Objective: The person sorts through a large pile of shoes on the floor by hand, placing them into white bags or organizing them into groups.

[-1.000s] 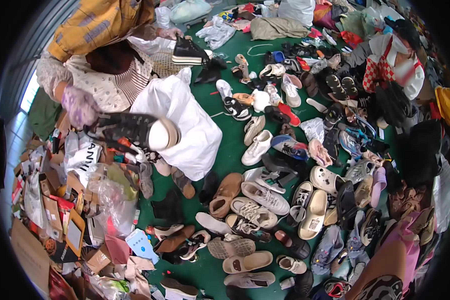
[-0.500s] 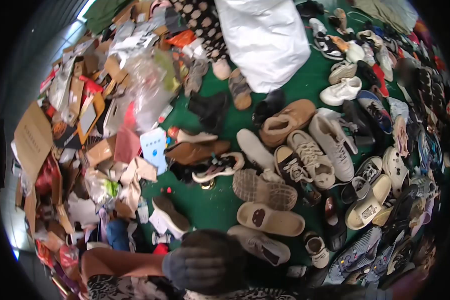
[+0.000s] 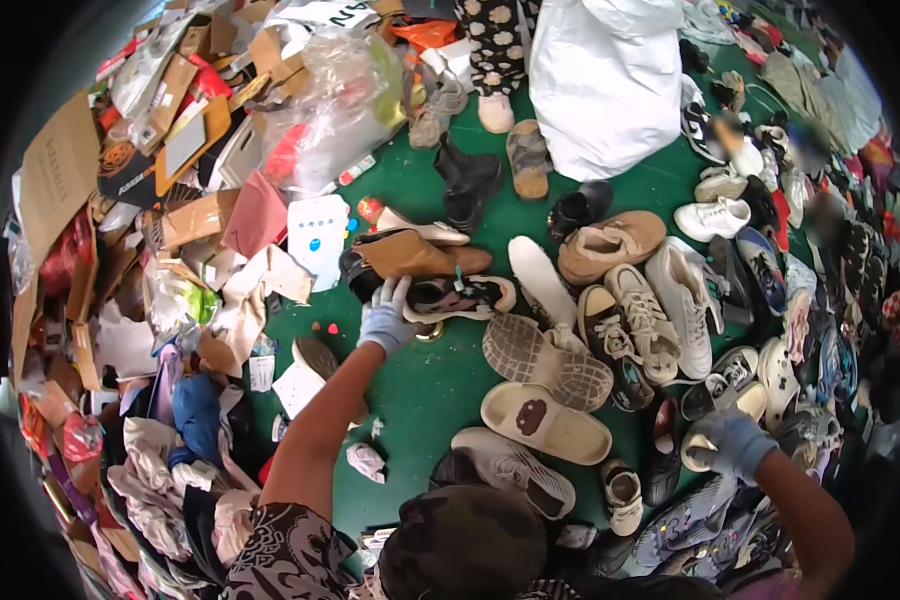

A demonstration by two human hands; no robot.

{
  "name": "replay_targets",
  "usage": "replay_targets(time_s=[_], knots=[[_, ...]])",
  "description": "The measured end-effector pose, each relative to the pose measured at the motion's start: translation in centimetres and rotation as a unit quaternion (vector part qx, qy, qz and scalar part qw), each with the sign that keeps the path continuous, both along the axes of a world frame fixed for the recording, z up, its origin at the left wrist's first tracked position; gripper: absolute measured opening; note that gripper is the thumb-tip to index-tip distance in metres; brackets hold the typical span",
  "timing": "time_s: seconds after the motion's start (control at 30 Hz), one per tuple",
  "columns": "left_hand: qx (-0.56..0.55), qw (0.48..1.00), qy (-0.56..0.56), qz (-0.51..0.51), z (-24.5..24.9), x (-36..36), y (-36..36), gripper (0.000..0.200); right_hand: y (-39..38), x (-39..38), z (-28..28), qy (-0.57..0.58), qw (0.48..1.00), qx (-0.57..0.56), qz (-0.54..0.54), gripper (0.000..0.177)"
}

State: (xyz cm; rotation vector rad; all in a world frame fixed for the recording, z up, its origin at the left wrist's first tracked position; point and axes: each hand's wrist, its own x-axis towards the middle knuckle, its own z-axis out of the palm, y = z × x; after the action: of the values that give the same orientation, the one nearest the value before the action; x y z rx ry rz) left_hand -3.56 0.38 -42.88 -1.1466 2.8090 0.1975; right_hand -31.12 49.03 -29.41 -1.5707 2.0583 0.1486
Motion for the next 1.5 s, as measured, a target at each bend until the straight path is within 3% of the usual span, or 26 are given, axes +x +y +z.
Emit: replay_targets(time_s=[0.03,0.07,0.13,0.17,0.27,0.33,0.43,0.47,0.53,0.6,0.67,0.73,0.77,0.83,0.87,0.9,0.93,0.97,1.0,1.07,1.13,1.2,1.27,1.33,1.4,1.5], knots=[[-0.030,0.998,-0.026,-0.044,-0.7,-0.6,-0.8,0.094,-0.8,0.0,-0.6,-0.012,1.000,0.014,-0.020,0.035],[0.017,0.997,-0.059,-0.040,-0.2,-1.6,-1.1,0.090,-1.7,0.5,-1.3,-0.025,0.999,0.027,-0.040,0.035],[0.095,0.993,-0.031,0.059,-1.1,-3.1,-1.2,0.080,-3.6,1.9,-2.5,-0.001,0.997,0.072,-0.023,0.034],[0.097,0.993,-0.030,0.055,-1.3,-3.3,-0.9,0.080,-3.4,2.3,-4.5,-0.012,0.997,0.070,0.004,0.034],[0.209,0.968,0.111,0.081,-2.5,-2.5,1.4,0.059,-3.9,5.0,-6.5,-0.039,0.996,0.077,0.039,0.036],[0.327,0.919,0.159,0.150,-4.2,-1.1,4.5,0.050,-4.3,6.6,-7.3,-0.067,0.989,0.120,0.059,0.037],[0.273,0.915,0.266,0.133,-9.0,0.3,6.5,0.037,-3.9,7.4,-9.4,-0.093,0.992,0.017,0.088,0.043],[0.303,0.899,0.279,0.149,-8.8,0.0,6.5,0.034,-4.0,7.2,-10.8,-0.091,0.990,-0.064,0.085,0.048],[0.254,0.929,0.236,0.130,-7.2,-1.0,6.6,0.034,-6.6,6.6,-10.8,-0.039,0.984,-0.170,0.046,0.061],[0.216,0.950,0.178,0.138,-6.3,-2.2,6.7,0.034,-10.1,6.8,-9.5,0.025,0.990,-0.115,-0.076,0.073],[0.191,0.958,0.150,0.153,-6.1,-3.3,6.9,0.036,-12.3,6.2,-13.1,0.057,0.988,-0.126,-0.069,0.083],[0.169,0.963,0.133,0.161,-6.2,-3.5,7.4,0.035,-13.8,6.4,-16.7,0.209,0.955,-0.188,0.093,0.079],[0.170,0.965,0.128,0.156,-7.0,-3.3,7.2,0.035,-14.7,6.1,-15.5,0.207,0.957,-0.186,0.087,0.079],[0.248,0.915,0.282,0.145,-9.6,-1.9,6.7,0.037,-15.5,5.2,-11.6,0.002,1.000,-0.028,0.014,0.078],[0.250,0.916,0.282,0.139,-10.2,-1.7,6.8,0.037,-14.9,4.3,-11.9,0.004,1.000,-0.029,0.009,0.078],[0.302,0.867,0.353,0.179,-10.7,-1.2,7.1,0.040,-13.8,3.2,-12.4,-0.103,0.984,-0.138,-0.043,0.076],[0.353,0.808,0.419,0.220,-11.1,-0.4,7.7,0.042,-13.2,2.4,-12.6,-0.209,0.943,-0.242,-0.092,0.073],[0.388,0.753,0.479,0.231,-10.1,-0.1,9.2,0.048,-13.0,2.2,-9.1,-0.472,0.814,-0.075,-0.330,0.067],[0.315,0.811,0.430,0.243,-10.3,0.5,9.8,0.047,-11.5,0.9,-9.8,-0.550,0.723,-0.040,-0.417,0.065],[0.240,0.806,0.502,0.200,-10.5,1.0,12.4,0.048,-7.7,-0.5,-10.2,-0.715,0.566,-0.085,-0.402,0.064],[0.163,0.905,0.363,0.151,-7.2,1.1,15.5,0.048,-5.0,0.3,-7.7,-0.712,0.507,-0.151,-0.462,0.063],[0.186,0.897,0.385,0.114,-7.7,1.1,17.8,0.049,-2.6,1.2,-7.8,-0.685,0.487,-0.221,-0.495,0.071],[0.186,0.920,0.346,-0.013,-7.3,1.0,20.0,0.048,0.2,2.0,-8.8,-0.723,0.435,-0.220,-0.489,0.076],[0.221,0.923,0.312,-0.037,-8.1,1.1,21.5,0.053,2.0,3.3,-10.6,-0.709,0.413,-0.254,-0.512,0.077],[0.129,0.972,0.173,-0.097,-7.2,1.1,22.6,0.060,3.2,4.9,-12.1,-0.718,0.263,-0.310,-0.565,0.077],[0.121,0.969,0.179,-0.123,-8.2,1.5,21.8,0.064,5.0,6.5,-14.8,-0.764,0.175,-0.350,-0.513,0.082]])
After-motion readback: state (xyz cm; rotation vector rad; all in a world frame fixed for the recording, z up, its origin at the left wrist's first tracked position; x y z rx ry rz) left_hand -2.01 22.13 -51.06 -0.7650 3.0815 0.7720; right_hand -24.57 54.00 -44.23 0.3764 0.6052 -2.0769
